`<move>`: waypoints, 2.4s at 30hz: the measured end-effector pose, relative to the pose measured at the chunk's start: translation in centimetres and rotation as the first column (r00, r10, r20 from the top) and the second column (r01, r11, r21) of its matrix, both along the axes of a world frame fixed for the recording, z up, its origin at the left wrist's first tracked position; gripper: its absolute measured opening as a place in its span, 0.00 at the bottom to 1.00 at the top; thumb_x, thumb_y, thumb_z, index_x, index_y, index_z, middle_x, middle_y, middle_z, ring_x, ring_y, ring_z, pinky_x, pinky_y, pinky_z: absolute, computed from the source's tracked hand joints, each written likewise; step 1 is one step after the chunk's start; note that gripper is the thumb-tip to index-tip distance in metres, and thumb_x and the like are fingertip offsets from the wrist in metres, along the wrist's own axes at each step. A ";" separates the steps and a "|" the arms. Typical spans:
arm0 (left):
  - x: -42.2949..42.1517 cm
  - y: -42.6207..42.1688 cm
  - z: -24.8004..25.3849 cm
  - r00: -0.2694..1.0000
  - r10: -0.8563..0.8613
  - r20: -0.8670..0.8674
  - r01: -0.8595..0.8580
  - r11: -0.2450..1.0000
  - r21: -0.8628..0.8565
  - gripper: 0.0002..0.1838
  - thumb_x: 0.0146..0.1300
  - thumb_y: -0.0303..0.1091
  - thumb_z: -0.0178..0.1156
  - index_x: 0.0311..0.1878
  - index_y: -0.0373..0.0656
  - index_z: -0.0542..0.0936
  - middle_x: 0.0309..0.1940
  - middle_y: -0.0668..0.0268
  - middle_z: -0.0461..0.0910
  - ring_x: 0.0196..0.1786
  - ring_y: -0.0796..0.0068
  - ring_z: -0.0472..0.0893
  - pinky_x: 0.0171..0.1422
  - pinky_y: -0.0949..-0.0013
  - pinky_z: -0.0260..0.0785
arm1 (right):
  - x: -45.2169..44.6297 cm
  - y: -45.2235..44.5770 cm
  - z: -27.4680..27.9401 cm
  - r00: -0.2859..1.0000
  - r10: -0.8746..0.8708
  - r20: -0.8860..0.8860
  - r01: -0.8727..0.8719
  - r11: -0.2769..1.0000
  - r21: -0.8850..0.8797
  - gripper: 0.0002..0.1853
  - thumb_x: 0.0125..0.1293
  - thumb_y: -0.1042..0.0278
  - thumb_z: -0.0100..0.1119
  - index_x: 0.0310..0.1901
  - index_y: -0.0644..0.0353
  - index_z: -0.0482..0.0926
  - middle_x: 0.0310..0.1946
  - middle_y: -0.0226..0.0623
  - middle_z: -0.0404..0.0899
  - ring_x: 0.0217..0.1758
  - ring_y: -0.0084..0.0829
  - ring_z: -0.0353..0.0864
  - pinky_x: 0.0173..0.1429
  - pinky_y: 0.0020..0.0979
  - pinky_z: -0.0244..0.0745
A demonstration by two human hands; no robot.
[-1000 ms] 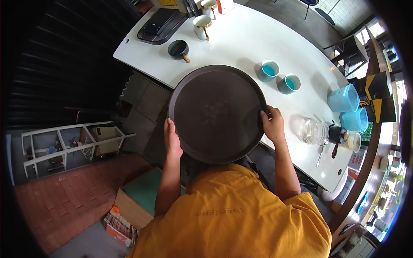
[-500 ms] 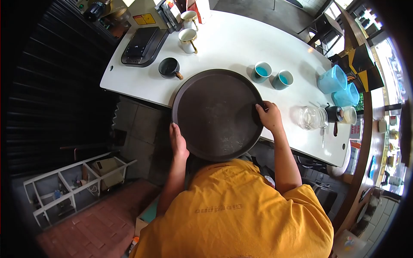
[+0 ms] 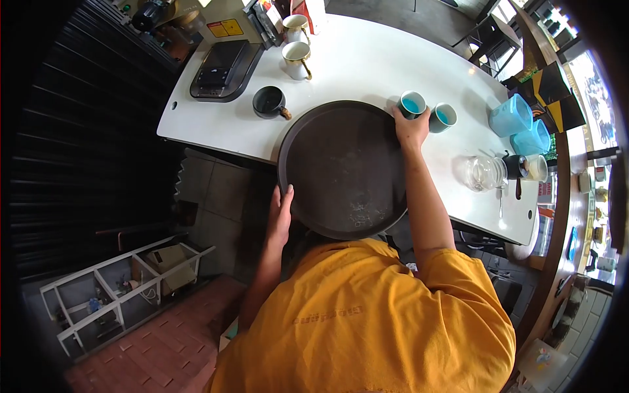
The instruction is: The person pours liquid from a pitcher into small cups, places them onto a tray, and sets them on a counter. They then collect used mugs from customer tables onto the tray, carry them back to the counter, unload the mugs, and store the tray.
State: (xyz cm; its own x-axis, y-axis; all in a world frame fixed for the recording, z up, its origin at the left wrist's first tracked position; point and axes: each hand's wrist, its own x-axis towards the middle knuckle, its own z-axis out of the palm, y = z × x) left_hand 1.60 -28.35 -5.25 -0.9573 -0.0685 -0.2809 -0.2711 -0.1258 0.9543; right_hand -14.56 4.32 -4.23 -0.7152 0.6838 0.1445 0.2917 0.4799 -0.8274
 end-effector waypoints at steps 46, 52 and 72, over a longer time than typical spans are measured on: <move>-3.0 1.6 -0.6 0.985 0.014 0.174 -0.017 1.000 0.015 0.27 0.64 0.35 0.69 0.63 0.36 0.73 0.36 0.65 0.83 0.30 0.79 0.81 0.29 0.74 0.77 | 5.4 6.8 1.5 0.898 -0.194 -0.396 0.345 0.867 0.359 0.51 0.49 0.60 0.78 0.70 0.68 0.57 0.57 0.53 0.71 0.62 0.48 0.72 0.69 0.43 0.64; -3.3 1.2 0.1 0.974 -0.075 0.214 0.082 0.996 -0.025 0.30 0.66 0.37 0.67 0.66 0.37 0.69 0.36 0.62 0.83 0.27 0.75 0.83 0.29 0.73 0.77 | 3.7 8.5 -1.0 0.989 0.019 -0.145 -0.031 0.996 -0.080 0.51 0.48 0.53 0.79 0.68 0.68 0.62 0.61 0.52 0.74 0.64 0.46 0.75 0.66 0.41 0.69; -2.7 3.0 0.4 0.965 -0.188 0.181 0.194 0.981 -0.016 0.27 0.67 0.29 0.65 0.61 0.29 0.62 0.36 0.52 0.81 0.34 0.66 0.86 0.39 0.69 0.83 | 10.0 3.0 4.1 0.943 0.293 -0.161 -0.309 0.947 -0.090 0.37 0.49 0.58 0.80 0.58 0.66 0.73 0.47 0.49 0.84 0.52 0.40 0.84 0.57 0.38 0.77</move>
State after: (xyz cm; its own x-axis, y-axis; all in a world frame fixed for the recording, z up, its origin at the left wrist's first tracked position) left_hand -1.06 -25.33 -4.87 -0.8882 0.0985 -0.4487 -0.4530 -0.0245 0.8912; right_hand -4.56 7.33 -0.17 -0.8675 0.4574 0.1954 0.0223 0.4283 -0.9034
